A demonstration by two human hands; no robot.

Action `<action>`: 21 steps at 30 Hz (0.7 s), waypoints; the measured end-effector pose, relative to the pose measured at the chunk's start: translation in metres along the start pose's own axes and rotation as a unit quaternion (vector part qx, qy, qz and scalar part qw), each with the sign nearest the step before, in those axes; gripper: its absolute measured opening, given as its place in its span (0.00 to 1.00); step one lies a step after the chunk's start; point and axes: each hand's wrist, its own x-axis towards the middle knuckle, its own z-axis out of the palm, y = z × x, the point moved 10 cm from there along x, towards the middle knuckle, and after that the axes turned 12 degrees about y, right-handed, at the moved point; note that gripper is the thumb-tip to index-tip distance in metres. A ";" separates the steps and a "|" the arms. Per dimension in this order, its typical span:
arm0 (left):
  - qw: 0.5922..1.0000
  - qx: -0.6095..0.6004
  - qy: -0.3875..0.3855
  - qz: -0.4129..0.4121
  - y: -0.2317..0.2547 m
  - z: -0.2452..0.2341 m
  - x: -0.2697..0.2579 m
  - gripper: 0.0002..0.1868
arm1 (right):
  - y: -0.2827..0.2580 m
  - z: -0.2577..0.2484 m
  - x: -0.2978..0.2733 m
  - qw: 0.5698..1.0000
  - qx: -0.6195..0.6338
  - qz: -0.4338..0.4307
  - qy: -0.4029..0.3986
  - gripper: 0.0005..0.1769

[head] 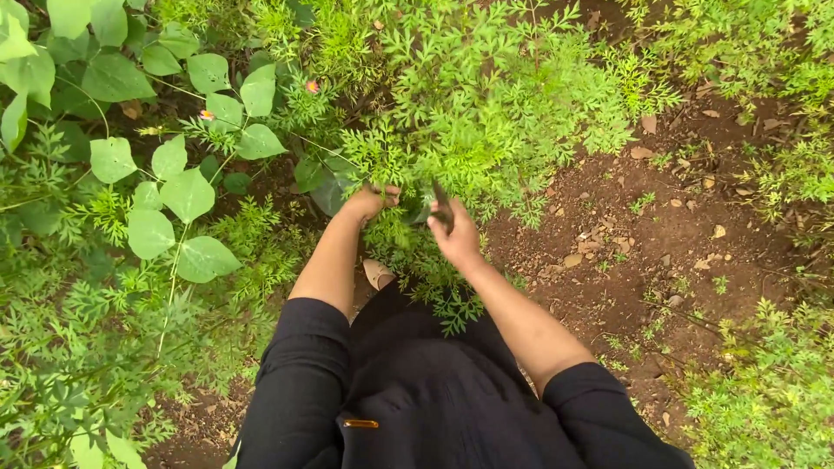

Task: Harvesting green leaves from plants using a small knife and collecting them in a plastic bag

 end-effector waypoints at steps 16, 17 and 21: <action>0.998 -0.048 0.019 0.034 -0.043 0.029 0.044 0.13 | -0.002 0.074 0.040 0.936 -0.220 0.089 -0.260 0.25; 0.997 -0.065 0.015 0.037 -0.045 0.032 0.048 0.12 | 0.002 0.078 0.041 0.935 -0.211 0.099 -0.267 0.25; 0.998 -0.047 0.017 0.042 -0.019 -0.001 0.006 0.09 | 0.002 0.081 0.038 0.936 -0.205 0.098 -0.270 0.27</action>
